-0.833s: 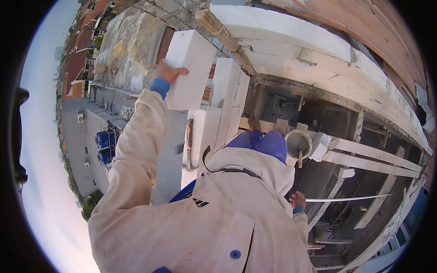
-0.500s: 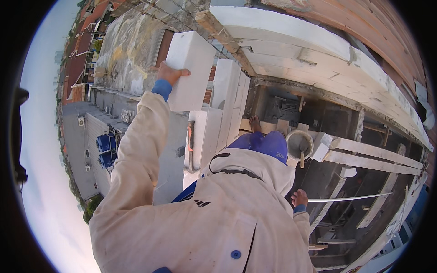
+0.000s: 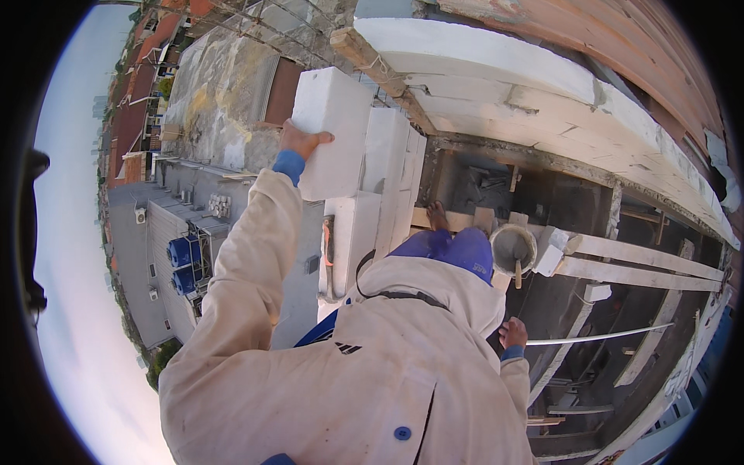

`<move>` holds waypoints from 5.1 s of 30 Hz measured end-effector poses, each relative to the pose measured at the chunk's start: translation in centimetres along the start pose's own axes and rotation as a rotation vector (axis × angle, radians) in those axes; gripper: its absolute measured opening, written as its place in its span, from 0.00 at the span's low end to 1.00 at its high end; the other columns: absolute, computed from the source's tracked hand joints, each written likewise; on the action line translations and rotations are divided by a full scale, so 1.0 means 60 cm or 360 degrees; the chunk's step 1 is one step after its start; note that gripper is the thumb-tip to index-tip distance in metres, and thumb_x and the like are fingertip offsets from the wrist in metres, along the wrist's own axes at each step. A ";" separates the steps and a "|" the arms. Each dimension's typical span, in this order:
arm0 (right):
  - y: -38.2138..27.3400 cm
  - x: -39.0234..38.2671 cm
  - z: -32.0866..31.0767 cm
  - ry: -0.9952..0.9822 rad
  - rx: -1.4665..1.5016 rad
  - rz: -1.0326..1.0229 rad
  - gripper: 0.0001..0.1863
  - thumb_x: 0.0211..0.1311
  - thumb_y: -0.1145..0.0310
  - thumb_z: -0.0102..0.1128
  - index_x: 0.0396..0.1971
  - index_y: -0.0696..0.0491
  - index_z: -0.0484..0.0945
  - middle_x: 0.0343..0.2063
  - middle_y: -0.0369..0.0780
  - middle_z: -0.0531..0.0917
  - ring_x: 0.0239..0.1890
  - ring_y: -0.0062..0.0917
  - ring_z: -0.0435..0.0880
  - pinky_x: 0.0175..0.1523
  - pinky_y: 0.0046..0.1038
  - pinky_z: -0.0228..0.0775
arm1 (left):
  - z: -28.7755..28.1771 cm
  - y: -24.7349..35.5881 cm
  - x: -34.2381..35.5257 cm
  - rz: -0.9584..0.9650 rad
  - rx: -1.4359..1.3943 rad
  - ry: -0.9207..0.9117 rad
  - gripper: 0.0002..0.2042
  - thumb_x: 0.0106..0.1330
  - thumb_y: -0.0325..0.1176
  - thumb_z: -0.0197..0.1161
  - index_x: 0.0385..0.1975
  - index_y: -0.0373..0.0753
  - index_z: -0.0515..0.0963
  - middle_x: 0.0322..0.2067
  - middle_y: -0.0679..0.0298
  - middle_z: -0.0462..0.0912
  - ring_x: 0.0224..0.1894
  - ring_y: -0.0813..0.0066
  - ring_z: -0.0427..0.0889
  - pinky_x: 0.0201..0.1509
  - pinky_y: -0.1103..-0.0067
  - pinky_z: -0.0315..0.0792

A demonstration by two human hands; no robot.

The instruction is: The person carries white bricks to a wall under construction, applies mortar with a trowel, and places the bricks into position. They use a hammer to tap the bricks into alignment and continue the process with additional bricks.

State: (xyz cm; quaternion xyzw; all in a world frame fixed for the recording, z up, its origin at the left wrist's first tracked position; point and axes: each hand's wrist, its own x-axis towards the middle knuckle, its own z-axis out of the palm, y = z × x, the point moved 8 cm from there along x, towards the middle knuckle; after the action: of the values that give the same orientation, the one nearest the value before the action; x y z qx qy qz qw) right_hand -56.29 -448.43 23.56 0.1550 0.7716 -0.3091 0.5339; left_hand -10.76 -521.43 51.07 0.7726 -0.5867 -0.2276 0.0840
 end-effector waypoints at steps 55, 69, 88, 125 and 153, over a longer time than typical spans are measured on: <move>-0.139 -0.064 -0.177 -0.0229 -0.1113 -0.0162 0.29 0.68 0.53 0.64 0.58 0.60 0.77 0.44 0.43 0.89 0.45 0.33 0.89 0.54 0.32 0.79 | 0.520 -0.093 -0.507 -0.0322 0.0507 -0.0866 0.59 0.42 0.47 0.82 0.73 0.34 0.52 0.66 0.48 0.65 0.68 0.45 0.67 0.71 0.51 0.64; -0.093 0.016 0.151 -0.0484 -0.2467 -0.0133 0.58 0.51 0.32 0.72 0.76 0.47 0.57 0.68 0.52 0.65 0.71 0.50 0.66 0.69 0.55 0.64 | 1.073 -0.450 -0.421 -0.0632 0.0461 -0.0518 0.56 0.44 0.45 0.82 0.72 0.36 0.52 0.65 0.49 0.65 0.67 0.45 0.68 0.70 0.51 0.65; 0.016 0.576 0.064 0.0502 -0.1578 -0.0261 0.30 0.69 0.49 0.61 0.52 0.62 0.68 0.47 0.63 0.81 0.53 0.62 0.80 0.60 0.50 0.71 | 1.168 -0.353 -0.501 0.0234 -0.0075 -0.0532 0.46 0.58 0.36 0.76 0.75 0.35 0.55 0.71 0.46 0.62 0.73 0.44 0.61 0.76 0.58 0.60; -0.374 0.051 0.363 -0.0453 -0.2246 -0.1801 0.31 0.69 0.61 0.59 0.72 0.46 0.67 0.44 0.43 0.83 0.39 0.43 0.88 0.44 0.46 0.82 | 0.759 -0.141 -0.498 -0.0105 -0.1347 -0.0882 0.21 0.68 0.22 0.64 0.61 0.30 0.73 0.50 0.59 0.84 0.52 0.72 0.82 0.58 0.74 0.76; -0.303 -0.108 0.325 -0.1833 -0.0072 0.0535 0.37 0.77 0.54 0.56 0.78 0.50 0.54 0.33 0.41 0.77 0.14 0.12 0.65 0.16 0.15 0.57 | 0.556 -0.265 -0.620 -0.0822 -0.1819 -0.0474 0.31 0.72 0.46 0.67 0.67 0.36 0.65 0.53 0.57 0.80 0.51 0.64 0.86 0.49 0.65 0.88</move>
State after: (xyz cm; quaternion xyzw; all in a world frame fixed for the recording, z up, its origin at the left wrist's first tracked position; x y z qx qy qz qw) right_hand -49.97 -474.21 30.55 0.0712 0.3294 -0.2382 0.9109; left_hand -19.70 -476.95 24.72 0.6826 -0.1735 -0.6219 0.3424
